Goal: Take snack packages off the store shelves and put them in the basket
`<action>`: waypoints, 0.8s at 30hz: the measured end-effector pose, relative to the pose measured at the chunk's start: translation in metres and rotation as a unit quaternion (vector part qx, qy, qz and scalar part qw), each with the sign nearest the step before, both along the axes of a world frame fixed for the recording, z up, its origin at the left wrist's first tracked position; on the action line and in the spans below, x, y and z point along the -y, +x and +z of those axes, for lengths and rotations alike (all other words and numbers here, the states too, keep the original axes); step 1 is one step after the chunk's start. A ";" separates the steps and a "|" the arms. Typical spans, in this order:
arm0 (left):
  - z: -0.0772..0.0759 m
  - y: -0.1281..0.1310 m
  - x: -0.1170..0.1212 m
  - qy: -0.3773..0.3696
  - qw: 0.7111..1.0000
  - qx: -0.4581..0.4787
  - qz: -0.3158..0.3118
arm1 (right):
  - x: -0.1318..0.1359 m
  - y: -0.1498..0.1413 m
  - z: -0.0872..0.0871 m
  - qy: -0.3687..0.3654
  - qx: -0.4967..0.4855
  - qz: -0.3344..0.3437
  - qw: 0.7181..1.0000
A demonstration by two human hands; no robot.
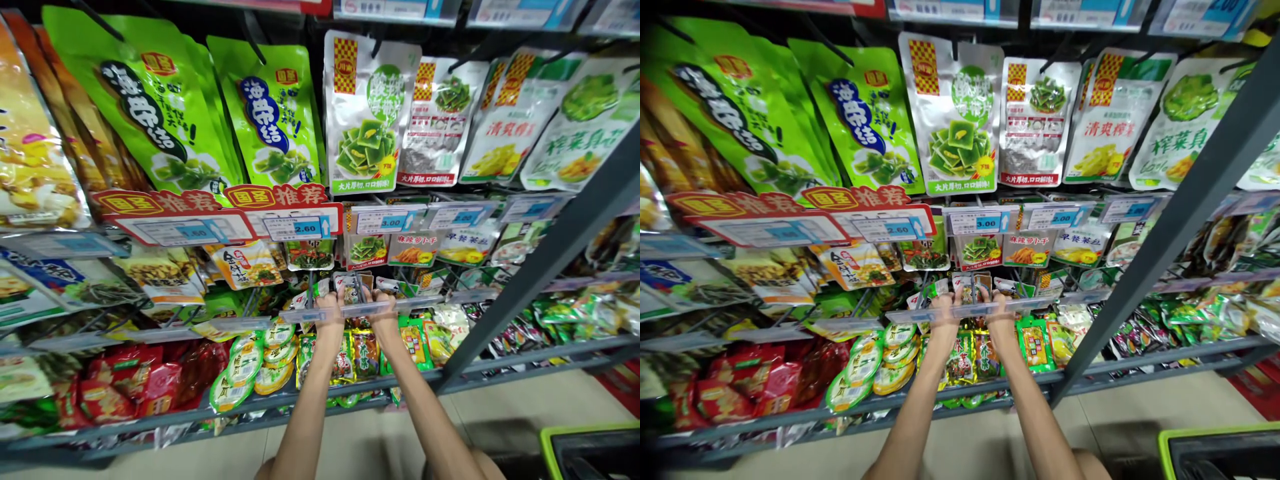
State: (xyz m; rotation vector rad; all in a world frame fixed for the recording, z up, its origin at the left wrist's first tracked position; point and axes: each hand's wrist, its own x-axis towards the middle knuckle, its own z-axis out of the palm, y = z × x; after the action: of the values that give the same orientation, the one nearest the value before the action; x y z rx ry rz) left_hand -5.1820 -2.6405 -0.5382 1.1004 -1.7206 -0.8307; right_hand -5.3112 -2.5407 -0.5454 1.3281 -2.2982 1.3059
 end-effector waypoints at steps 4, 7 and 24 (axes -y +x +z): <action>-0.007 0.029 -0.016 -0.028 0.998 0.037 -0.043 | -0.030 0.010 0.002 0.071 -0.002 -0.037 0.997; -0.010 0.043 -0.031 0.081 0.990 -0.018 -0.117 | -0.049 0.023 0.008 0.043 0.115 0.005 0.992; 0.007 0.047 -0.084 0.289 0.838 -0.328 -0.326 | -0.079 0.072 0.032 -0.202 0.338 0.174 0.903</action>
State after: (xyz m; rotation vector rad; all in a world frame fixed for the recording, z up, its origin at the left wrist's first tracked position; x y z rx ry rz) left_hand -5.1345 -2.5563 -0.5310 0.4276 -1.2422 -1.9939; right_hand -5.2395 -2.4618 -0.5135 1.3073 -1.9817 2.5342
